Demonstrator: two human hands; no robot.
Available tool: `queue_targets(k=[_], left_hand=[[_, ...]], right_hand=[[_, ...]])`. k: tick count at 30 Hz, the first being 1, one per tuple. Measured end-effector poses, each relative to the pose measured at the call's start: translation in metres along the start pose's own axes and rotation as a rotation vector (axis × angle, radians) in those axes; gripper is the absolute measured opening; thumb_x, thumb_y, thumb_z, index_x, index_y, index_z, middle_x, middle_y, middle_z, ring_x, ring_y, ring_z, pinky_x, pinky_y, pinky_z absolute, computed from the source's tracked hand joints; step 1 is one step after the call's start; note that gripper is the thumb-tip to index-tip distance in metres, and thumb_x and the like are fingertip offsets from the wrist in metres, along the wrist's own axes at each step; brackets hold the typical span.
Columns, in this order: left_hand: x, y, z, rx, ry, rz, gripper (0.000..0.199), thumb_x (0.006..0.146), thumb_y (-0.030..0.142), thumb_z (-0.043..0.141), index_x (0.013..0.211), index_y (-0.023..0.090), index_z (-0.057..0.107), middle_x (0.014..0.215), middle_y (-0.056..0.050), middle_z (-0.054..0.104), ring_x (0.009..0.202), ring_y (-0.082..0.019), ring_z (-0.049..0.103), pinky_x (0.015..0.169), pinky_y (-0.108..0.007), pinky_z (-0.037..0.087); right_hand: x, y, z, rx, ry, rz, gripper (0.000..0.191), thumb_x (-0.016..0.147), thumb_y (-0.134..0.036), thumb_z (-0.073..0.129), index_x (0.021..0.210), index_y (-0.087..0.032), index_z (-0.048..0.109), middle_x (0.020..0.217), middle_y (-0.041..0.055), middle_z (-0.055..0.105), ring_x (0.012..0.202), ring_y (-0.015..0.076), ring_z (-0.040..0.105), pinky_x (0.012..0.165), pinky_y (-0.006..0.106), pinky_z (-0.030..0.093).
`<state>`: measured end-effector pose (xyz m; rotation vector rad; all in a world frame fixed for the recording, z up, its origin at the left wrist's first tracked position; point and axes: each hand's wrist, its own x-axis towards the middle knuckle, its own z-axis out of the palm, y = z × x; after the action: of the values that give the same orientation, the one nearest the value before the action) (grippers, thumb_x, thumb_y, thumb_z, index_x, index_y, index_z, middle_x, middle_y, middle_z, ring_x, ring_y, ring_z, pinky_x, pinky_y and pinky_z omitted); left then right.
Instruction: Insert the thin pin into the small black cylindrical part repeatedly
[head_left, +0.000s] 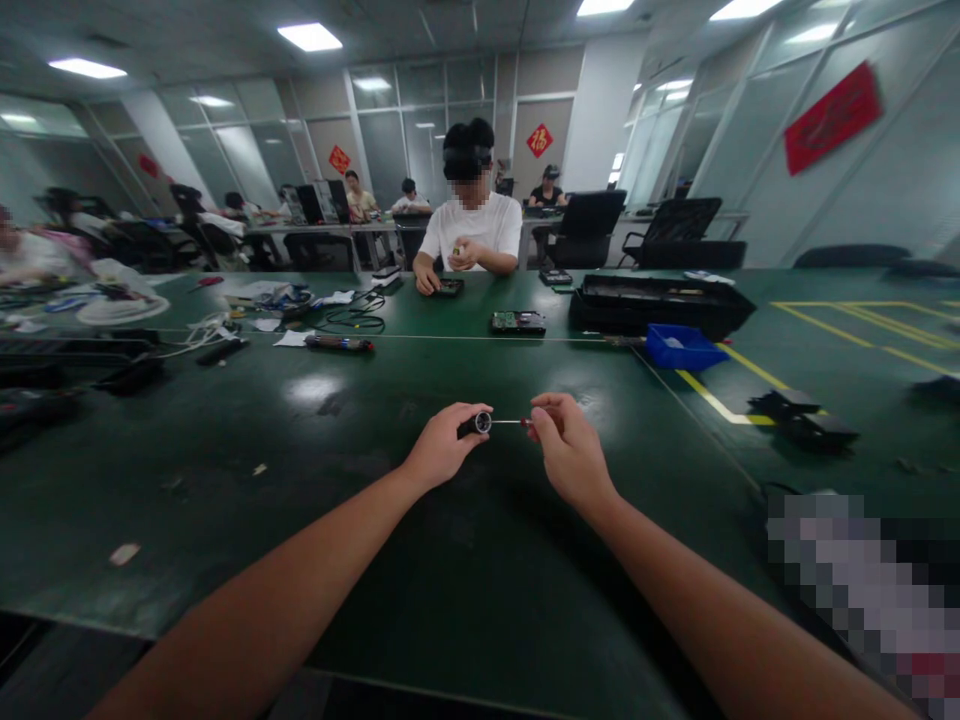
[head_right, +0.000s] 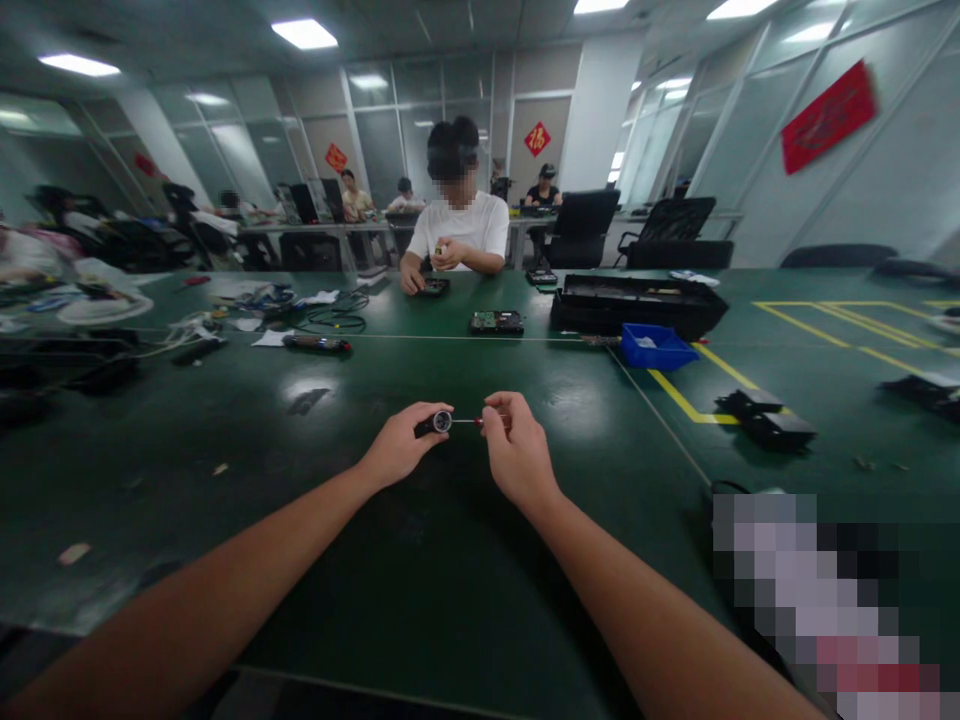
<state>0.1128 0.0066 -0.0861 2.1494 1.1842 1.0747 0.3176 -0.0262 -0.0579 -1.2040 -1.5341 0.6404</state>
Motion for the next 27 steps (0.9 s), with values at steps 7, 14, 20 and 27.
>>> queue_targets(k=[7, 14, 20, 27], left_hand=[[0.002, 0.002, -0.001, 0.005, 0.013, -0.003, 0.040, 0.085, 0.016, 0.069, 0.125, 0.024, 0.064, 0.123, -0.005, 0.067, 0.117, -0.022, 0.059, 0.107, -0.040, 0.042], [0.009, -0.001, -0.009, 0.187, -0.088, 0.131, 0.039, 0.089, 0.021, 0.066, 0.128, 0.027, 0.063, 0.124, -0.005, 0.067, 0.117, -0.024, 0.058, 0.105, -0.045, 0.040], [0.009, -0.013, -0.004, 0.247, -0.157, 0.090, 0.040, 0.087, 0.023, 0.069, 0.126, 0.025, 0.064, 0.118, -0.005, 0.069, 0.110, -0.024, 0.060, 0.100, -0.043, 0.042], [0.010, -0.014, -0.002, 0.261, -0.170, 0.089, 0.043, 0.085, 0.021, 0.070, 0.127, 0.025, 0.064, 0.120, -0.007, 0.068, 0.112, -0.025, 0.060, 0.102, -0.044, 0.041]], right_hand=[[0.006, 0.012, 0.005, 0.280, 0.062, 0.123, 0.035, 0.090, -0.052, 0.059, 0.093, -0.018, 0.067, 0.082, 0.0061, 0.070, 0.075, 0.0200, 0.067, 0.077, 0.038, 0.055], [0.019, 0.031, 0.003, 0.504, 0.103, 0.317, 0.032, 0.090, -0.054, 0.054, 0.079, -0.024, 0.058, 0.065, 0.0042, 0.063, 0.060, 0.0212, 0.063, 0.070, 0.045, 0.061], [0.015, 0.028, -0.001, 0.279, 0.184, 0.236, 0.033, 0.092, -0.052, 0.053, 0.087, -0.021, 0.062, 0.080, 0.0059, 0.067, 0.069, 0.0196, 0.063, 0.065, 0.036, 0.056], [0.008, 0.013, -0.001, -0.047, 0.080, 0.052, 0.035, 0.096, -0.051, 0.046, 0.091, -0.020, 0.062, 0.076, 0.0040, 0.068, 0.070, 0.0191, 0.063, 0.067, 0.033, 0.047]])
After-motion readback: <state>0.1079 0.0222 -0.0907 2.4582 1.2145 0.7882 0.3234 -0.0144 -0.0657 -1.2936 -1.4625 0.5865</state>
